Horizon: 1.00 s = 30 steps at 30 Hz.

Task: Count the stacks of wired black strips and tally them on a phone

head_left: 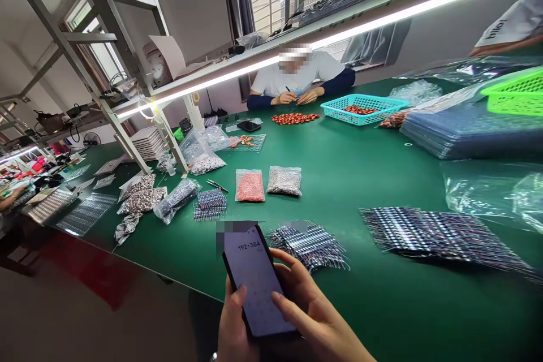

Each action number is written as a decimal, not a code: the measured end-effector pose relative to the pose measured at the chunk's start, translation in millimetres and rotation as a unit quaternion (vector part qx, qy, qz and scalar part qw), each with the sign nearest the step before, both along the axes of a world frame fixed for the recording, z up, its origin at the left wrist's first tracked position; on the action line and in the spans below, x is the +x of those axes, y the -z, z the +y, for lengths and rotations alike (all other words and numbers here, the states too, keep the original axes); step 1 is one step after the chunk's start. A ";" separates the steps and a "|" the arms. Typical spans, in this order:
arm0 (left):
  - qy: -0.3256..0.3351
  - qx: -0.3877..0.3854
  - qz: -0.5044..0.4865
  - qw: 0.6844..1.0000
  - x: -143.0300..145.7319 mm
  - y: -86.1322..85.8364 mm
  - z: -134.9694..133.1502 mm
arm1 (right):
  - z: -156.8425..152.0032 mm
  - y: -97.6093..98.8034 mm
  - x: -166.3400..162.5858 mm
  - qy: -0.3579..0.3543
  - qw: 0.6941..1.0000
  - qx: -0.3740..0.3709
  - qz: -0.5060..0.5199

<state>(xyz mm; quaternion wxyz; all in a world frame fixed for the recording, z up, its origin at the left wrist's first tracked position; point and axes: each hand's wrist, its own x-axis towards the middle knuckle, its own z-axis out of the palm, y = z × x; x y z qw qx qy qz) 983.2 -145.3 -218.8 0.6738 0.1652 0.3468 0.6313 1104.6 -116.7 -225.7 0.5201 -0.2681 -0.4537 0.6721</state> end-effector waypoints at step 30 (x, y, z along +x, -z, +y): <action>0.021 0.014 -0.015 1.000 -2.4 -4.0 -2.4 | 2.3 8.4 -6.6 -0.007 0.996 -0.063 0.057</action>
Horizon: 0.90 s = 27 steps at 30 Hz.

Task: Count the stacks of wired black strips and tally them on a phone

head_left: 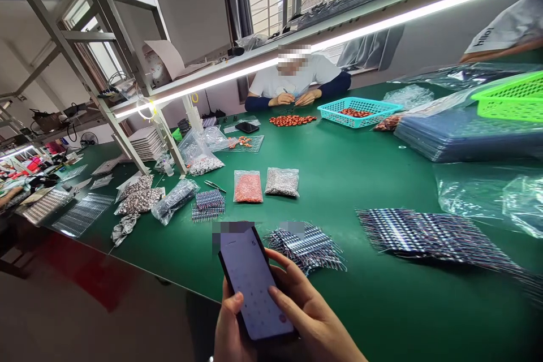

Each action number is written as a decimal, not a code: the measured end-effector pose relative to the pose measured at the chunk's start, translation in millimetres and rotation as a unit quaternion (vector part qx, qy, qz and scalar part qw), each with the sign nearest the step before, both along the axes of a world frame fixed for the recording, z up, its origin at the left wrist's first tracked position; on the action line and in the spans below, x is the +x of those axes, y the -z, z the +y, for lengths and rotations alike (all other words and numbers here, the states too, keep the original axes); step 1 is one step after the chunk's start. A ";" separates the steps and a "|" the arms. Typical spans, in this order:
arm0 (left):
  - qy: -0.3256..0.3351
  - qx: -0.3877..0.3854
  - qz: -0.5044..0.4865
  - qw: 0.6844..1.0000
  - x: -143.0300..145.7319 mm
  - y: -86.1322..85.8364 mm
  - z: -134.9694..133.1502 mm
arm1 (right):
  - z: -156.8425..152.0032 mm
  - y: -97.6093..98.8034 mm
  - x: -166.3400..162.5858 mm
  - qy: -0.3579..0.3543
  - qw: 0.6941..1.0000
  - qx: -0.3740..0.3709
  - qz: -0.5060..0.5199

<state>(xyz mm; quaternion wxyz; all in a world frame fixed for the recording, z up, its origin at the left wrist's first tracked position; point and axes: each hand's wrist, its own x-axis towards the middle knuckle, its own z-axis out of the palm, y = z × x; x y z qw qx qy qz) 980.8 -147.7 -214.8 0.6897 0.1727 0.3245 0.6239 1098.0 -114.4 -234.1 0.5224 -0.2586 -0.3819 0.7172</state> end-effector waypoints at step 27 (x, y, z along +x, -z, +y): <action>0.026 0.039 0.016 0.999 -1.8 -4.4 1.8 | -5.5 0.3 1.3 -0.024 0.997 0.073 -0.011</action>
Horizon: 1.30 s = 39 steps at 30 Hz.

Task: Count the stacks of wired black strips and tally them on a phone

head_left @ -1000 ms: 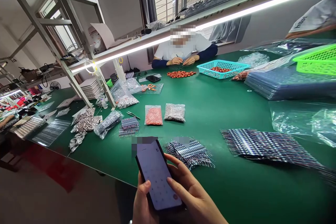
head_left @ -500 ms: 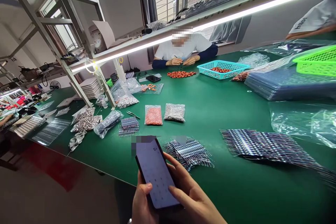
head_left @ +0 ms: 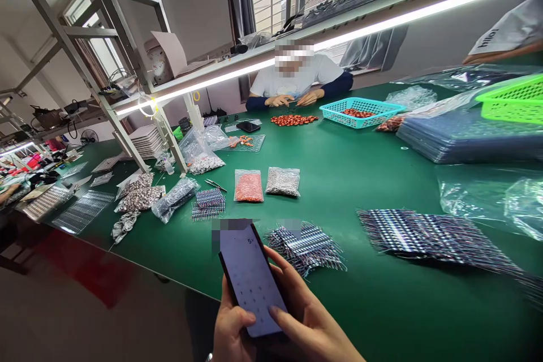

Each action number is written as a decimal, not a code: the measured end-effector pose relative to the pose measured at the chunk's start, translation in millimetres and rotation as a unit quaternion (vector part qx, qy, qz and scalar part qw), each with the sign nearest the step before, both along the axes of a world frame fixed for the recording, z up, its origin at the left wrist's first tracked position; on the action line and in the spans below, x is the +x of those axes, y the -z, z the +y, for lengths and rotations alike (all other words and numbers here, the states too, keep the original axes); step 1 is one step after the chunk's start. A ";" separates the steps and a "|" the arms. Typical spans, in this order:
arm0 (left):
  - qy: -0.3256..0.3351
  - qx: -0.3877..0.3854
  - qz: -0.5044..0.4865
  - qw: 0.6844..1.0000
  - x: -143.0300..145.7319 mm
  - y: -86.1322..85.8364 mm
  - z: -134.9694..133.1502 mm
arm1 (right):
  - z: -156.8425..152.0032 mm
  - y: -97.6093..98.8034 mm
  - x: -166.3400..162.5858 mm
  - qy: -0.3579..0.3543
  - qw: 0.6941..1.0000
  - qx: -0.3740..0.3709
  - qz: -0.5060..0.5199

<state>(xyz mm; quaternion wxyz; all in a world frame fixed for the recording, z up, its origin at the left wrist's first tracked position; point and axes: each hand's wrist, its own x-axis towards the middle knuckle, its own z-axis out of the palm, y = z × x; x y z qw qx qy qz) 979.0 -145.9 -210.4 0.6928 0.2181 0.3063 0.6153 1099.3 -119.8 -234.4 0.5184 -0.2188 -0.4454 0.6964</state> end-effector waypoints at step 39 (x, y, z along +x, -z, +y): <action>0.010 0.017 0.005 1.000 -1.3 1.2 -2.4 | 2.1 -6.9 9.2 -0.074 0.996 -0.032 0.048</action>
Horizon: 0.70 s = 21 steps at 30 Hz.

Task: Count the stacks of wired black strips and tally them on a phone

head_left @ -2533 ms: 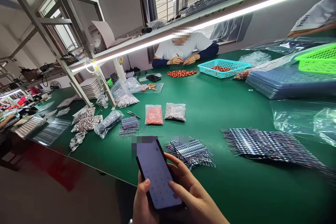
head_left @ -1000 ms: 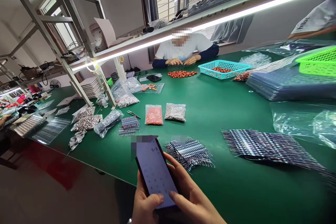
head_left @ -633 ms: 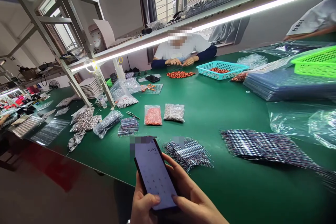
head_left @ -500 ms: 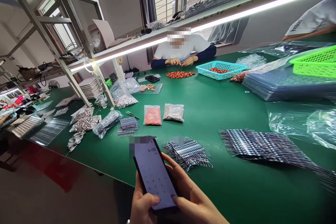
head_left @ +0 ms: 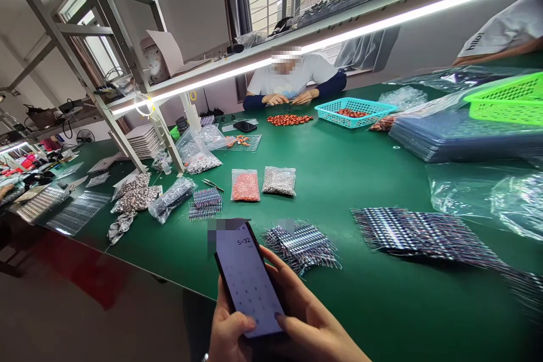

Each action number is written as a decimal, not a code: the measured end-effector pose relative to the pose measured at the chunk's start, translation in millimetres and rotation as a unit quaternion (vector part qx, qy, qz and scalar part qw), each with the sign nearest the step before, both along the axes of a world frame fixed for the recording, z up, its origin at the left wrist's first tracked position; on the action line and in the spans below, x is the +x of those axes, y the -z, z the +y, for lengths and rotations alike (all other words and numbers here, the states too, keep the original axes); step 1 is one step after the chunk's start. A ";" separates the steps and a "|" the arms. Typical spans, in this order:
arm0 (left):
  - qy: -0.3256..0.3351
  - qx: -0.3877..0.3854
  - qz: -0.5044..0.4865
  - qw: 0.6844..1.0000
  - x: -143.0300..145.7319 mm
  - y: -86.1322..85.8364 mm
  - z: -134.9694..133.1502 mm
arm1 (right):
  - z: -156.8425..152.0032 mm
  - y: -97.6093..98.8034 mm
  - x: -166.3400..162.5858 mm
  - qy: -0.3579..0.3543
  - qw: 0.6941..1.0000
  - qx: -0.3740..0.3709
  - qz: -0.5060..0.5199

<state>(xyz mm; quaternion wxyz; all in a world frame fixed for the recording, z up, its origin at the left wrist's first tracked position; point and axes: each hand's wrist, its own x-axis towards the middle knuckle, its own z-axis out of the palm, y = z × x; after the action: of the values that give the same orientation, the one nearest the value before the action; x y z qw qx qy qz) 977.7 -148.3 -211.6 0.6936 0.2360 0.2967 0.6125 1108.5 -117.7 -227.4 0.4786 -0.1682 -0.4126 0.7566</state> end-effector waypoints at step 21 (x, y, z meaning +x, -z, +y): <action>0.002 -0.027 0.011 1.000 0.6 -2.6 -1.1 | -1.3 7.4 -5.1 0.055 0.997 0.032 -0.037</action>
<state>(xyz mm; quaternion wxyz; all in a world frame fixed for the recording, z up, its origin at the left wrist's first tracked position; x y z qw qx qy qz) 978.4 -149.4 -209.1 0.6975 0.2245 0.3208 0.6001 1103.5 -119.0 -234.9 0.5094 -0.2028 -0.4439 0.7088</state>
